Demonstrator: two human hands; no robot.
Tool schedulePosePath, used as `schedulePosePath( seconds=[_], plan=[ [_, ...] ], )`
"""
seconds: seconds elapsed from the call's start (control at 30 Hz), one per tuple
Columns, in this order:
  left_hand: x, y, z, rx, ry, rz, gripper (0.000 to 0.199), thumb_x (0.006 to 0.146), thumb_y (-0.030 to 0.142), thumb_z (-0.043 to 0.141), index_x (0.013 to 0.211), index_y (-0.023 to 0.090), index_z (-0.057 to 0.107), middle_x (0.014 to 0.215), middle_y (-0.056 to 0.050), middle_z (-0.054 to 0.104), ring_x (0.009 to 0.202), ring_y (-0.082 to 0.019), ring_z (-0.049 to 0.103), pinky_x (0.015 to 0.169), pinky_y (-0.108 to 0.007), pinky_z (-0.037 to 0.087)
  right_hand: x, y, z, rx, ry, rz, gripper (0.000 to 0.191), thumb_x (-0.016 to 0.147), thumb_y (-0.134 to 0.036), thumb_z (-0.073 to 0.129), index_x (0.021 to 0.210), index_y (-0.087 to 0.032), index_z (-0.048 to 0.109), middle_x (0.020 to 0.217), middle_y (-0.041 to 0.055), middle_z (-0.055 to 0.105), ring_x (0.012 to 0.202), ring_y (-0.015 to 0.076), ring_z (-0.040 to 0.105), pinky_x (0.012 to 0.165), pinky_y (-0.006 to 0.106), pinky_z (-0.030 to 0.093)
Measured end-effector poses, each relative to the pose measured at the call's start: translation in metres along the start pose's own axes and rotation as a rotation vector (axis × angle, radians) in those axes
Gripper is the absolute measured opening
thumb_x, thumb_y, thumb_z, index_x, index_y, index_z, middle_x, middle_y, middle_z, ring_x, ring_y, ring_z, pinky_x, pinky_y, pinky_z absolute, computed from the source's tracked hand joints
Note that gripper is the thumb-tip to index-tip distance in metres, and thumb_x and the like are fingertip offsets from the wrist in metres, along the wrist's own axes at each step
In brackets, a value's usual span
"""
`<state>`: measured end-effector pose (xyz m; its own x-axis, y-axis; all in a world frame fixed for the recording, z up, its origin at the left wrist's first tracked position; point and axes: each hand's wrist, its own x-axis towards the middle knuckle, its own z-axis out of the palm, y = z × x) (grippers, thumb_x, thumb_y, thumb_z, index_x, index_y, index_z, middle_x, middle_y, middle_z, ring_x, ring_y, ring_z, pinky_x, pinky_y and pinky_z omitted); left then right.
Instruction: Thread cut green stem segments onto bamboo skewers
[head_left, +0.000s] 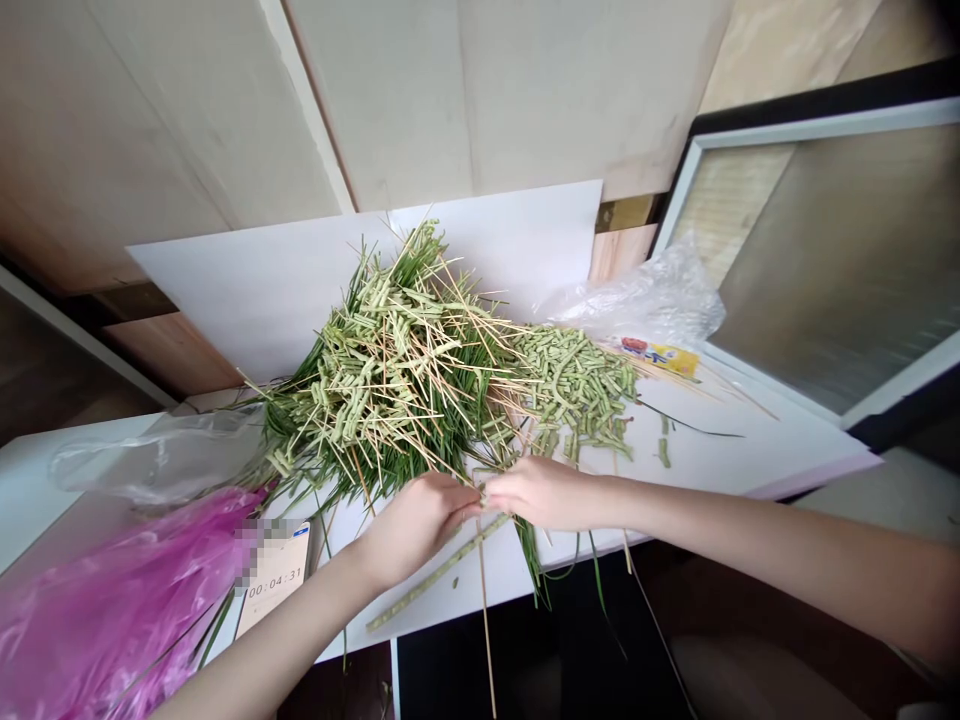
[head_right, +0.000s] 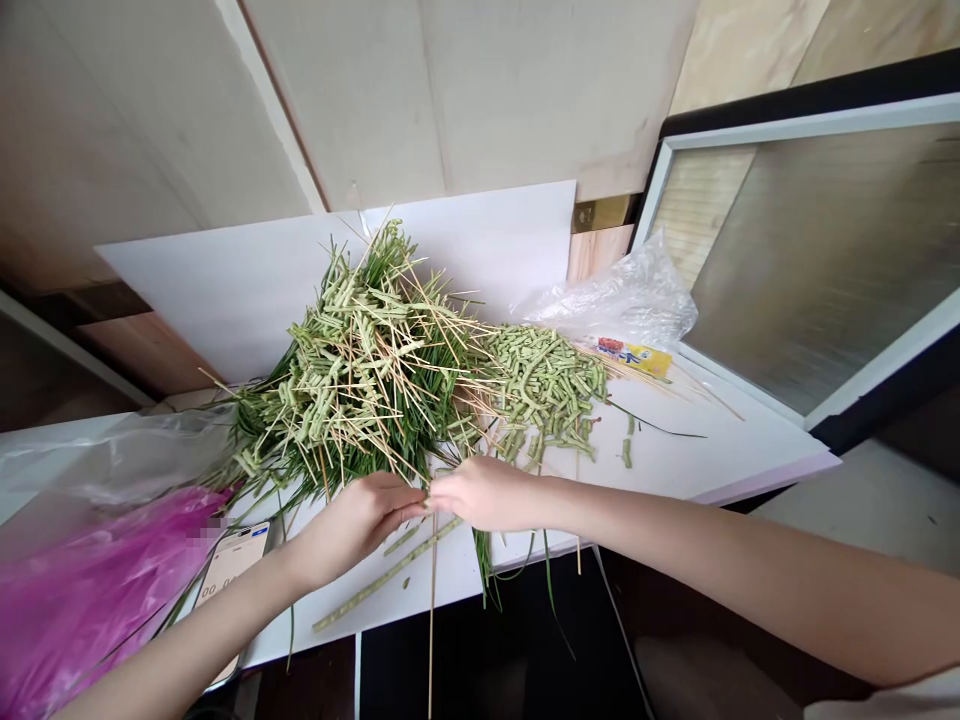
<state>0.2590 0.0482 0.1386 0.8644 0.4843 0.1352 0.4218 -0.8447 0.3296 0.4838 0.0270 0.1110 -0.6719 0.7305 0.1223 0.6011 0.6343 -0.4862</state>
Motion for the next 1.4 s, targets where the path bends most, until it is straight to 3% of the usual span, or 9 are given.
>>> schedulePosePath(
  seconds=[0.17, 0.27, 0.33, 0.5, 0.7, 0.83, 1.07, 1.23, 1.4],
  plan=[
    [-0.021, 0.023, 0.006, -0.69, -0.247, -0.232, 0.043, 0.1, 0.047, 0.05, 0.082, 0.015, 0.073, 0.064, -0.001, 0.061, 0.057, -0.014, 0.057, 0.059, -0.024, 0.041, -0.023, -0.023, 0.014, -0.282, 0.025, -0.297, 0.026, 0.1, -0.017, 0.049, 0.082, -0.018, 0.067, 0.066, 0.0019, 0.06, 0.061, 0.0171, 0.046, 0.051, 0.031, 0.022],
    [-0.042, 0.023, 0.011, -1.019, -0.443, -0.402, 0.048, 0.091, 0.057, 0.062, 0.075, 0.013, 0.072, 0.057, 0.001, 0.057, 0.049, -0.011, 0.052, 0.052, -0.023, 0.037, -0.036, -0.024, 0.008, -0.559, 0.168, -0.587, 0.032, 0.099, -0.01, 0.046, 0.075, -0.019, 0.064, 0.061, -0.0012, 0.055, 0.056, 0.0153, 0.043, 0.049, 0.031, 0.025],
    [-0.058, 0.013, 0.011, -1.058, -0.515, -0.48, 0.051, 0.086, 0.06, 0.065, 0.07, 0.012, 0.071, 0.05, 0.002, 0.053, 0.045, -0.01, 0.048, 0.051, -0.023, 0.035, -0.045, -0.012, -0.005, -0.64, 0.212, -0.562, 0.033, 0.1, -0.009, 0.047, 0.072, -0.019, 0.062, 0.059, -0.0025, 0.052, 0.055, 0.0147, 0.043, 0.05, 0.03, 0.027],
    [-0.075, -0.031, 0.016, -0.581, -0.161, -0.571, 0.045, 0.092, 0.057, 0.055, 0.081, 0.017, 0.072, 0.06, 0.001, 0.061, 0.061, -0.014, 0.055, 0.063, -0.024, 0.04, -0.054, 0.021, -0.033, -0.462, 0.121, -0.041, 0.034, 0.105, -0.022, 0.044, 0.076, -0.017, 0.062, 0.062, 0.0001, 0.054, 0.056, 0.0154, 0.044, 0.052, 0.029, 0.023],
    [-0.048, -0.058, 0.046, -0.114, 0.048, -0.441, 0.023, 0.094, 0.04, 0.061, 0.097, 0.023, 0.074, 0.087, -0.004, 0.074, 0.079, -0.022, 0.064, 0.073, -0.031, 0.046, -0.025, -0.008, -0.024, -0.11, -0.073, 0.095, 0.027, 0.109, -0.033, 0.038, 0.108, -0.022, 0.062, 0.062, -0.0048, 0.056, 0.05, 0.0117, 0.048, 0.05, 0.023, 0.029],
    [-0.034, -0.048, 0.041, -0.113, 0.197, -0.295, 0.023, 0.098, 0.039, 0.057, 0.106, 0.023, 0.07, 0.107, -0.007, 0.073, 0.1, -0.024, 0.064, 0.09, -0.038, 0.049, -0.007, -0.017, -0.021, 0.314, -0.145, 0.222, 0.041, 0.109, -0.051, 0.031, 0.14, -0.024, 0.038, 0.074, -0.0035, 0.057, 0.06, 0.0147, 0.051, 0.06, 0.026, 0.038],
    [-0.012, -0.009, 0.02, -0.09, 0.27, -0.095, 0.029, 0.095, 0.045, 0.062, 0.109, 0.02, 0.06, 0.096, -0.005, 0.066, 0.085, -0.021, 0.062, 0.077, -0.033, 0.051, 0.025, -0.008, -0.008, 0.773, -0.239, 0.215, 0.052, 0.105, -0.065, 0.024, 0.131, -0.021, 0.033, 0.071, -0.006, 0.039, 0.064, 0.0136, 0.04, 0.057, 0.024, 0.035],
    [-0.004, -0.014, 0.02, -0.14, 0.317, -0.107, 0.022, 0.101, 0.036, 0.055, 0.087, 0.019, 0.06, 0.081, -0.001, 0.063, 0.072, -0.016, 0.059, 0.067, -0.027, 0.048, 0.033, -0.005, -0.004, 0.899, -0.319, 0.248, 0.049, 0.104, -0.067, 0.022, 0.127, -0.025, 0.034, 0.069, -0.0074, 0.038, 0.054, 0.0104, 0.029, 0.049, 0.021, 0.025],
    [-0.011, -0.025, 0.013, -0.171, 0.333, -0.148, 0.014, 0.097, 0.033, 0.061, 0.094, 0.02, 0.064, 0.083, 0.0, 0.065, 0.073, -0.015, 0.062, 0.07, -0.026, 0.049, 0.026, 0.013, -0.006, 0.888, -0.344, 0.262, 0.048, 0.104, -0.06, 0.036, 0.093, -0.017, 0.055, 0.064, -0.0049, 0.043, 0.052, 0.0103, 0.036, 0.049, 0.023, 0.032]
  ],
)
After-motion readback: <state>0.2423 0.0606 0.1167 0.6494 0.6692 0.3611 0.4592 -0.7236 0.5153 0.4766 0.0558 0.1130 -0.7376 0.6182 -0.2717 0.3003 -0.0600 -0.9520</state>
